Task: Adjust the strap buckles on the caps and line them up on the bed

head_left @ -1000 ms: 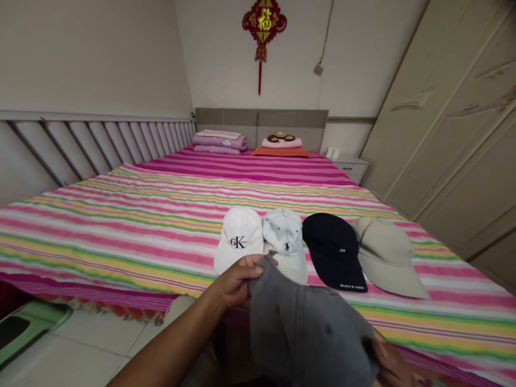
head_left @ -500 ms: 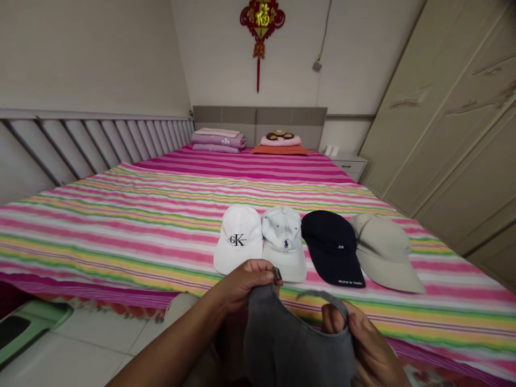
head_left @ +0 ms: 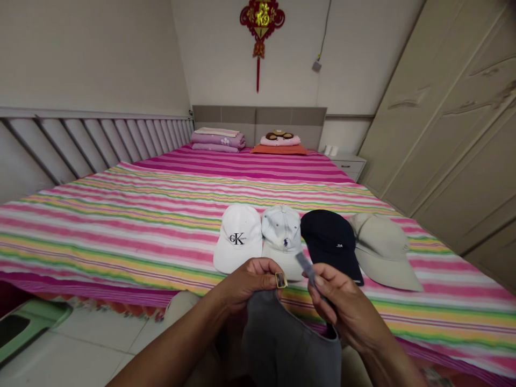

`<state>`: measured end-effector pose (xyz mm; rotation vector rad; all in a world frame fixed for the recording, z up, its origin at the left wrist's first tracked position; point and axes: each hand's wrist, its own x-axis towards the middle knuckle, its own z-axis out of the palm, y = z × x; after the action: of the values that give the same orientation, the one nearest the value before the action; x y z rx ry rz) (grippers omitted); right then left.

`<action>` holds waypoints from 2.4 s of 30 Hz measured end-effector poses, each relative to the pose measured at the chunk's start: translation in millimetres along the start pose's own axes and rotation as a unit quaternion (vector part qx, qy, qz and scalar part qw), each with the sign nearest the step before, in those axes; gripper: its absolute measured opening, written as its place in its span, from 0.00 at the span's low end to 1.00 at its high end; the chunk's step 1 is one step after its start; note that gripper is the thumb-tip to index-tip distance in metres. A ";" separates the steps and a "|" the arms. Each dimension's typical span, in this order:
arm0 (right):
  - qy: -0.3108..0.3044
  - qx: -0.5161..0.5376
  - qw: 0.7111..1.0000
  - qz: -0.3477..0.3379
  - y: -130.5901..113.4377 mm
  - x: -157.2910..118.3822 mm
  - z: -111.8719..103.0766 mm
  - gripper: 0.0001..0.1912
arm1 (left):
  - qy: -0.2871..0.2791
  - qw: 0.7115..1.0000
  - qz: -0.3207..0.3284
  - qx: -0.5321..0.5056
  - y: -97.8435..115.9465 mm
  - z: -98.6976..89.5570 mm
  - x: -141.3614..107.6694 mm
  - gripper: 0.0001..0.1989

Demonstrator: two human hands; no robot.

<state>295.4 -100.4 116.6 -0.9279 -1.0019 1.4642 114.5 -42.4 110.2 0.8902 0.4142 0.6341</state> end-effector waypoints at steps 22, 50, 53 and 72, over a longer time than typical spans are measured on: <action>-0.058 0.148 0.977 0.140 36.8 13.9 18.5 0.16 | -0.018 0.998 0.014 -0.057 -16.7 -2.2 4.4 0.11; -0.034 0.027 0.996 0.083 33.0 9.7 12.7 0.18 | 0.040 0.998 0.008 -0.050 -26.7 -7.2 2.5 0.12; -0.026 0.039 0.996 0.081 38.1 9.9 13.0 0.19 | 0.027 0.999 0.009 -0.035 -27.7 -7.0 1.1 0.13; 0.042 -0.331 0.938 -0.092 33.3 -2.1 20.7 0.07 | 0.042 0.999 0.032 -0.008 -24.4 -8.3 -3.1 0.11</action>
<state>265.2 -106.7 92.4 -1.3138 -1.5134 0.9204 115.6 -51.0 85.6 0.8672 0.4568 0.7341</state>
